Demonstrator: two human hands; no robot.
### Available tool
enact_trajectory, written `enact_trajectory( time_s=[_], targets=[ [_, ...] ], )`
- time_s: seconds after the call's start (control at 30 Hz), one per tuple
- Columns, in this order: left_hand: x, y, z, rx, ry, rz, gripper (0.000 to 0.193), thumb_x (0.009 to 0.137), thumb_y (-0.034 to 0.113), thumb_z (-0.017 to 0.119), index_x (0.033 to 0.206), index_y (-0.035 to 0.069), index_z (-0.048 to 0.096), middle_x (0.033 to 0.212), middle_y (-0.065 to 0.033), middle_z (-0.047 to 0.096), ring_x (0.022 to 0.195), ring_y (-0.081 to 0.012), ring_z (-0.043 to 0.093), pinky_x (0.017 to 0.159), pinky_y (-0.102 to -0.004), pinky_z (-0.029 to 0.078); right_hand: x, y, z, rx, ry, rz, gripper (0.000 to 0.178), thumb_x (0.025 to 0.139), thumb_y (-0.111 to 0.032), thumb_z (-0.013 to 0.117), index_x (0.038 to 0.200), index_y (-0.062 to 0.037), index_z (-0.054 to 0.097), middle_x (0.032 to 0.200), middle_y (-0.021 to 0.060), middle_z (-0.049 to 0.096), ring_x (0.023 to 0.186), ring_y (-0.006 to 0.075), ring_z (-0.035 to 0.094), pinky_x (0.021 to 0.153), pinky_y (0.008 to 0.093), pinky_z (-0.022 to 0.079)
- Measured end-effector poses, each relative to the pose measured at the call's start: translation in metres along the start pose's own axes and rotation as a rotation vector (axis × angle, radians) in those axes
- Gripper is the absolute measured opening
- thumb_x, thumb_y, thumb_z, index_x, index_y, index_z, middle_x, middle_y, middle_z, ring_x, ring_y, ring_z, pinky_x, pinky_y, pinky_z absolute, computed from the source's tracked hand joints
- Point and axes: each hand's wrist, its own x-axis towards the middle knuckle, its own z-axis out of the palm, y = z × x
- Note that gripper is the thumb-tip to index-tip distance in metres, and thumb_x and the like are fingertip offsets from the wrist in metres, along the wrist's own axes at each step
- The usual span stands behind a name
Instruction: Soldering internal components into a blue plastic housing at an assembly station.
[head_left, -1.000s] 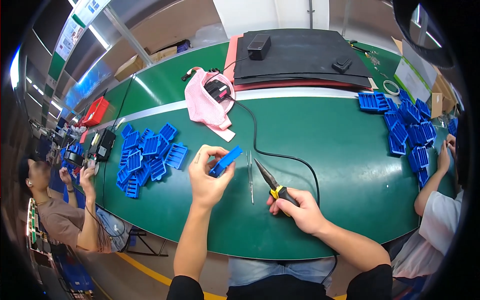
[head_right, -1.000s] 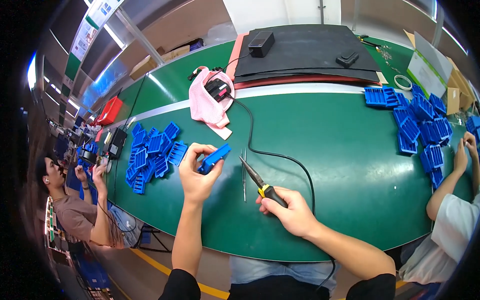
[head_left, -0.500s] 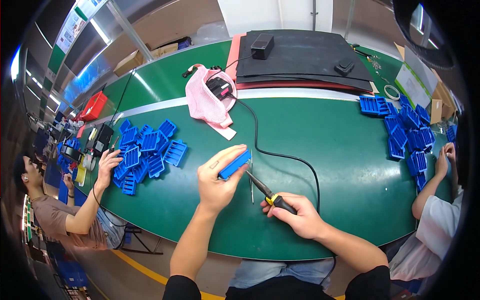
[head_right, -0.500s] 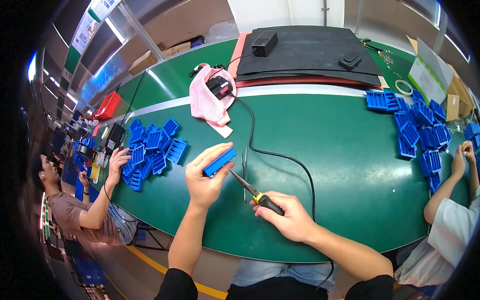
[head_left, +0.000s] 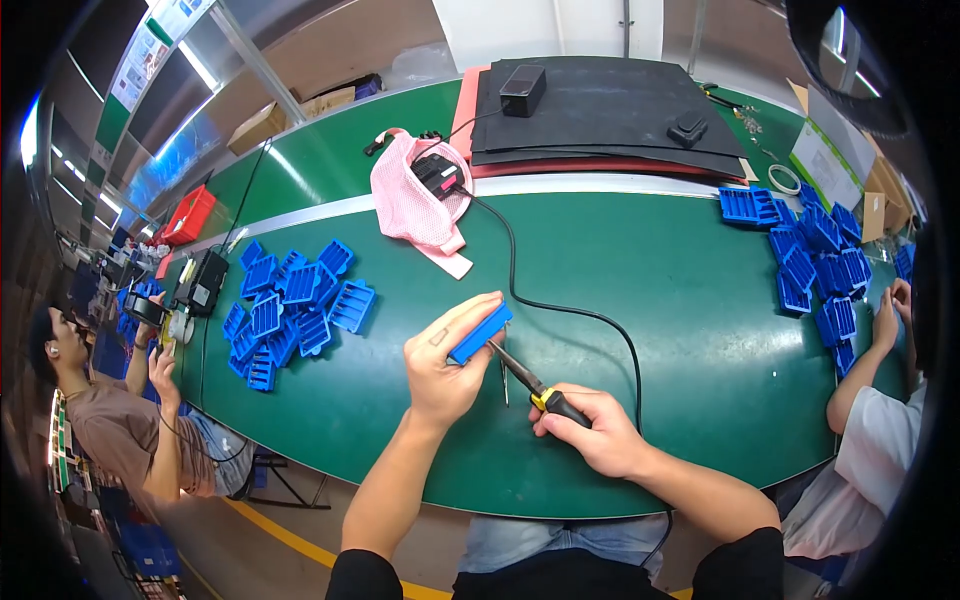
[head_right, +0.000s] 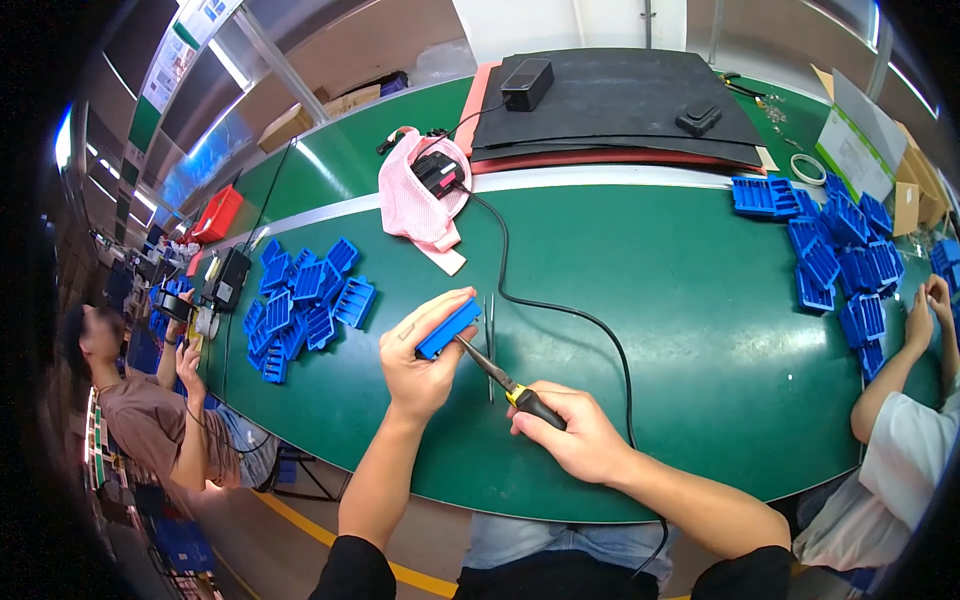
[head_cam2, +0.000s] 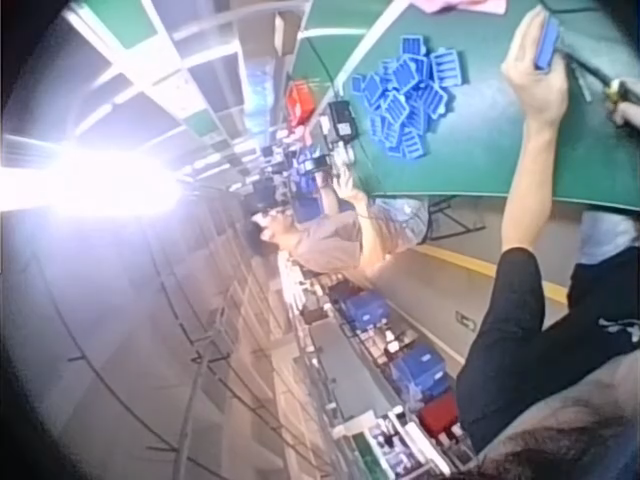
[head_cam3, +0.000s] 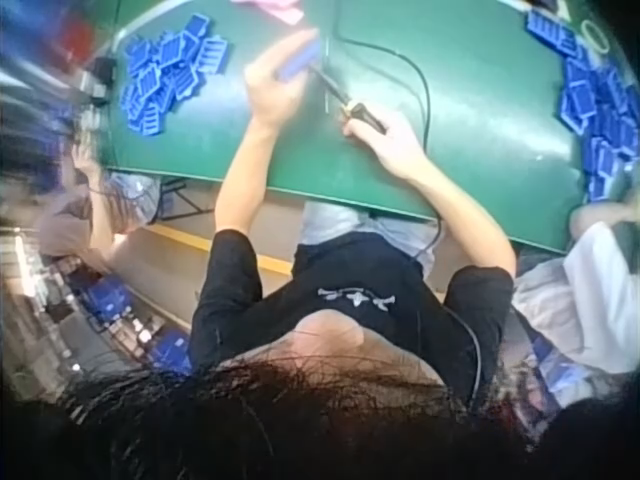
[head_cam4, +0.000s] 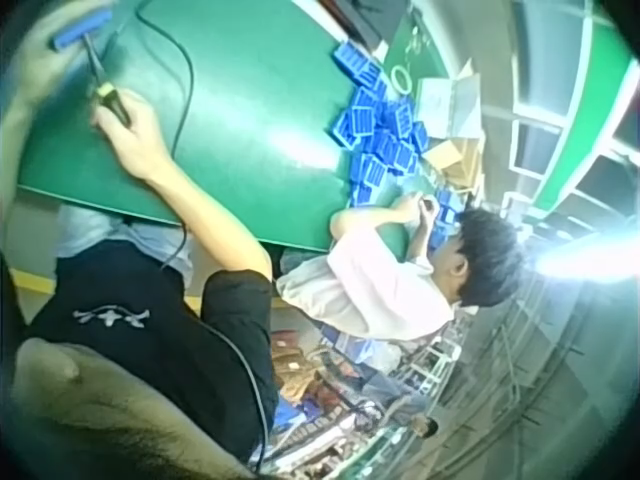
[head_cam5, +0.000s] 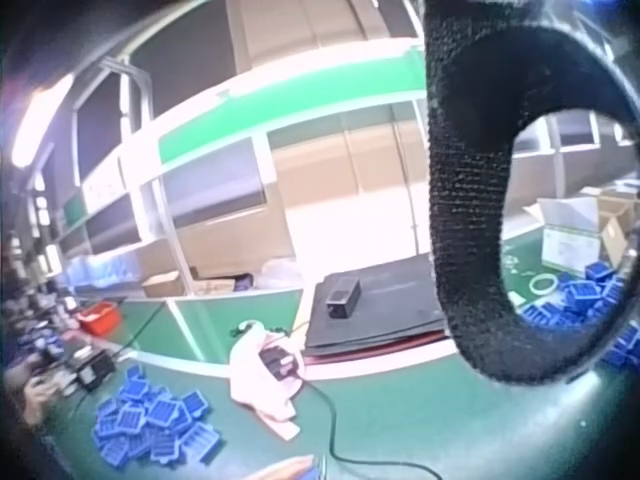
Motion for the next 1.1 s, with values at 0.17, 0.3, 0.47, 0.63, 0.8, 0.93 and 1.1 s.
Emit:
enact_trajectory(
  time_s=[0.17, 0.3, 0.47, 0.63, 0.8, 0.93, 1.1],
  targets=[
    [0.0, 0.001, -0.001, 0.004, 0.0, 0.0, 0.036, 0.067, -0.011, 0.07, 0.102, -0.001, 0.069, 0.104, -0.0162, 0.07, 0.095, -0.0257, 0.069, 0.084, -0.0323, 0.054, 0.001, -0.001, 0.001, -0.028, -0.011, -0.01, 0.017, 0.091, -0.012, 0.057, 0.083, 0.0016, 0.062, 0.08, 0.0048, 0.051, 0.07, 0.0123, 0.049, 0.064, 0.0278, 0.04],
    [0.0, 0.002, -0.001, -0.001, 0.015, -0.019, 0.035, 0.067, -0.011, 0.07, 0.101, -0.001, 0.069, 0.103, -0.0164, 0.071, 0.094, -0.026, 0.069, 0.084, -0.0323, 0.054, 0.0, -0.005, 0.003, 0.002, -0.008, -0.002, 0.018, 0.091, -0.012, 0.057, 0.08, 0.0014, 0.061, 0.079, 0.0047, 0.05, 0.069, 0.0124, 0.048, 0.064, 0.0279, 0.039],
    [0.001, -0.002, -0.004, 0.022, 0.053, 0.01, 0.035, 0.067, -0.011, 0.07, 0.101, -0.002, 0.068, 0.103, -0.0168, 0.07, 0.094, -0.0261, 0.069, 0.084, -0.0327, 0.054, 0.003, -0.005, -0.001, -0.08, -0.015, 0.0, 0.017, 0.091, -0.012, 0.058, 0.083, 0.0024, 0.063, 0.081, 0.0061, 0.054, 0.071, 0.0136, 0.051, 0.065, 0.0285, 0.041],
    [0.006, -0.014, -0.013, -0.023, 0.053, 0.014, 0.035, 0.07, -0.008, 0.071, 0.104, -0.002, 0.068, 0.105, -0.017, 0.069, 0.096, -0.0269, 0.068, 0.085, -0.0327, 0.052, 0.001, -0.008, -0.005, -0.055, -0.021, -0.016, 0.018, 0.09, -0.012, 0.06, 0.094, 0.004, 0.066, 0.098, 0.0089, 0.064, 0.085, 0.0146, 0.061, 0.078, 0.0275, 0.047],
    [0.007, -0.007, -0.014, 0.032, -0.017, 0.075, 0.031, 0.071, -0.008, 0.072, 0.101, -0.002, 0.068, 0.102, -0.0173, 0.07, 0.094, -0.0261, 0.068, 0.084, -0.0321, 0.052, 0.002, -0.005, -0.006, 0.052, -0.004, 0.062, 0.019, 0.091, -0.012, 0.059, 0.094, 0.0051, 0.066, 0.102, 0.0099, 0.066, 0.091, 0.014, 0.061, 0.083, 0.0281, 0.047],
    [0.009, -0.008, -0.015, 0.047, -0.028, 0.107, 0.031, 0.07, -0.008, 0.072, 0.1, -0.002, 0.069, 0.101, -0.0171, 0.07, 0.095, -0.027, 0.068, 0.084, -0.0326, 0.052, 0.002, -0.007, -0.005, 0.085, 0.02, 0.095, 0.019, 0.091, -0.012, 0.059, 0.094, 0.0052, 0.066, 0.104, 0.0103, 0.066, 0.092, 0.0145, 0.061, 0.085, 0.0286, 0.047],
    [0.01, -0.008, -0.014, 0.084, -0.04, 0.173, 0.03, 0.069, -0.009, 0.072, 0.097, -0.001, 0.069, 0.1, -0.0162, 0.07, 0.097, -0.0296, 0.068, 0.085, -0.0345, 0.053, 0.002, -0.005, -0.005, 0.067, 0.029, 0.082, 0.019, 0.092, -0.013, 0.059, 0.093, 0.0047, 0.066, 0.1, 0.009, 0.066, 0.089, 0.0134, 0.061, 0.082, 0.0277, 0.047]
  ],
)
